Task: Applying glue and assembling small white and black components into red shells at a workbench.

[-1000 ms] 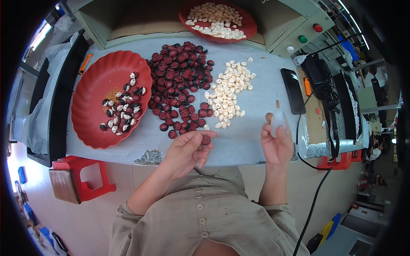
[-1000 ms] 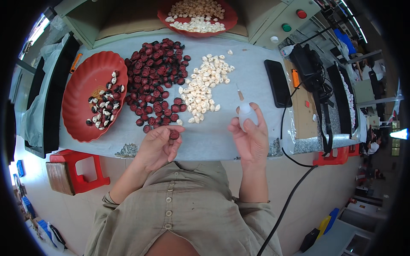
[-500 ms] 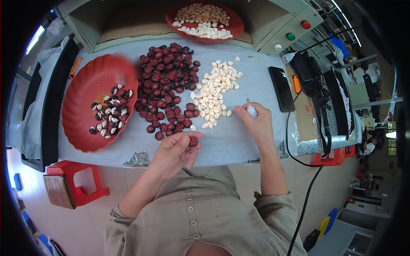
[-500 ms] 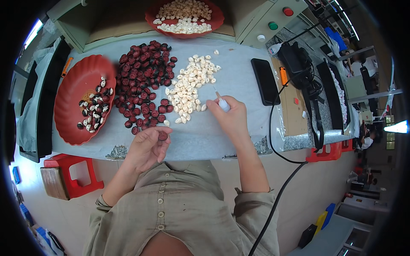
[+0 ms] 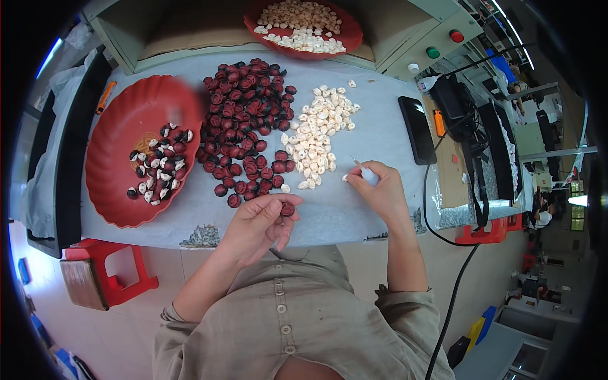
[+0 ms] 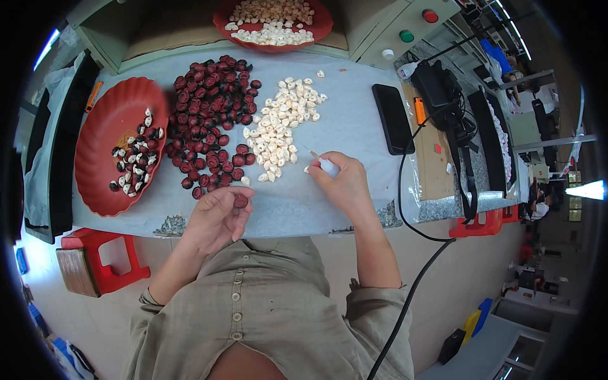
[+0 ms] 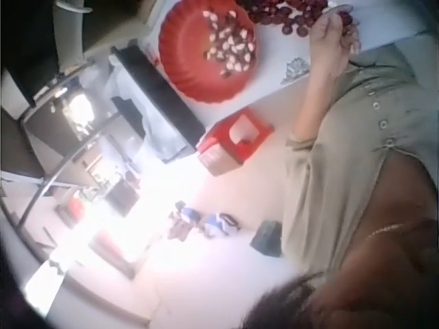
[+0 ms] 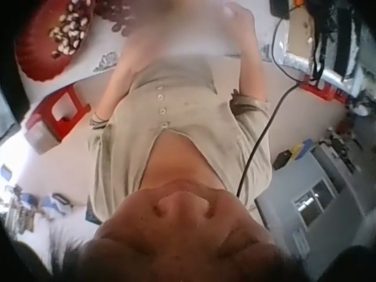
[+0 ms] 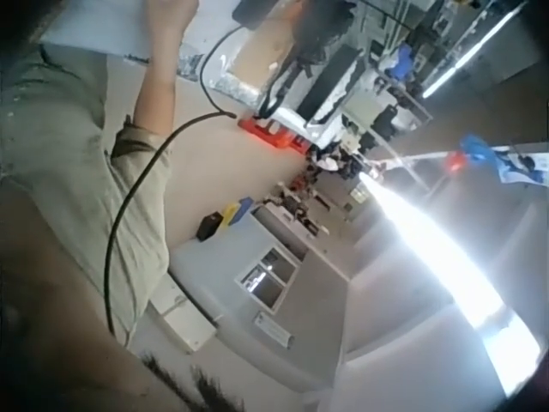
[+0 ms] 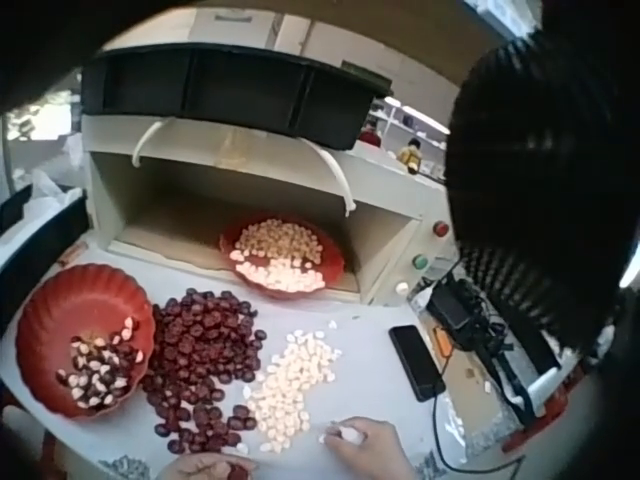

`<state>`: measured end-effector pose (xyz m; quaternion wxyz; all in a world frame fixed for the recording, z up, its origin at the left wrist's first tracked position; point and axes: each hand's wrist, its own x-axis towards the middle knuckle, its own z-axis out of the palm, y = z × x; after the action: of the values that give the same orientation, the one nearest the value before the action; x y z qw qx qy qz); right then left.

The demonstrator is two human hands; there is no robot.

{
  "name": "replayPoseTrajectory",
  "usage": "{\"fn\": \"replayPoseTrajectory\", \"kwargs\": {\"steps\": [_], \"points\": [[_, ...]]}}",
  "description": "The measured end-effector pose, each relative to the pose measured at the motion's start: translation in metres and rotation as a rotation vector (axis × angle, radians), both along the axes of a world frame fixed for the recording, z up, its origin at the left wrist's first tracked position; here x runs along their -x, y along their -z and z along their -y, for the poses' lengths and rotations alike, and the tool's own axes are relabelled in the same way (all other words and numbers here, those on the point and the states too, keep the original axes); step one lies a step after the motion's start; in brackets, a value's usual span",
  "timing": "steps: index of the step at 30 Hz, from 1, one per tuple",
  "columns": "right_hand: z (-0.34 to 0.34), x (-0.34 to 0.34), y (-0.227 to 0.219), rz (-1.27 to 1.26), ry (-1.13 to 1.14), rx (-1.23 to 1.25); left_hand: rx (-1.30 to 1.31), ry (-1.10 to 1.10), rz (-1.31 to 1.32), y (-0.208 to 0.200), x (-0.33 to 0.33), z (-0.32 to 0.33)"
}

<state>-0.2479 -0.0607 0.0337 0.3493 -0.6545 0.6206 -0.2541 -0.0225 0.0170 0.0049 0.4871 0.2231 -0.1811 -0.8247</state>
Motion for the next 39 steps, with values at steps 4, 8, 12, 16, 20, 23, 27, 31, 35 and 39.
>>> {"fn": "replayPoseTrajectory", "kwargs": {"steps": [4, 8, 12, 16, 20, 23, 27, 31, 35, 39], "points": [[0.004, 0.002, -0.003, -0.005, -0.13, 0.008, 0.011, 0.0, -0.001, 0.0, 0.0, 0.0], [0.008, 0.005, -0.008, -0.197, -0.211, -0.021, 0.006, 0.001, 0.005, -0.002, 0.0, 0.0], [0.009, 0.003, -0.01, -0.212, -0.202, -0.047, -0.003, 0.0, 0.008, -0.002, 0.0, -0.001], [0.011, 0.003, -0.01, -0.159, -0.198, -0.081, -0.013, -0.005, 0.024, -0.003, 0.0, -0.001], [0.002, -0.008, -0.021, 0.212, -0.222, -0.159, -0.041, -0.016, 0.012, -0.003, 0.002, 0.0], [-0.016, -0.025, -0.026, 0.48, -0.273, -0.282, -0.065, 0.011, 0.05, -0.004, 0.005, 0.003], [-0.026, -0.051, -0.021, 0.523, -0.368, -0.246, -0.058, 0.012, 0.076, -0.005, 0.006, 0.005], [-0.025, -0.057, -0.016, 0.48, -0.414, -0.182, -0.073, -0.024, 0.089, -0.009, 0.007, 0.003], [-0.026, -0.057, -0.015, 0.432, -0.402, -0.164, -0.059, -0.02, 0.113, -0.007, 0.008, 0.002], [-0.027, -0.058, -0.018, 0.386, -0.412, -0.165, -0.044, -0.02, 0.142, -0.007, 0.008, 0.001]]}}
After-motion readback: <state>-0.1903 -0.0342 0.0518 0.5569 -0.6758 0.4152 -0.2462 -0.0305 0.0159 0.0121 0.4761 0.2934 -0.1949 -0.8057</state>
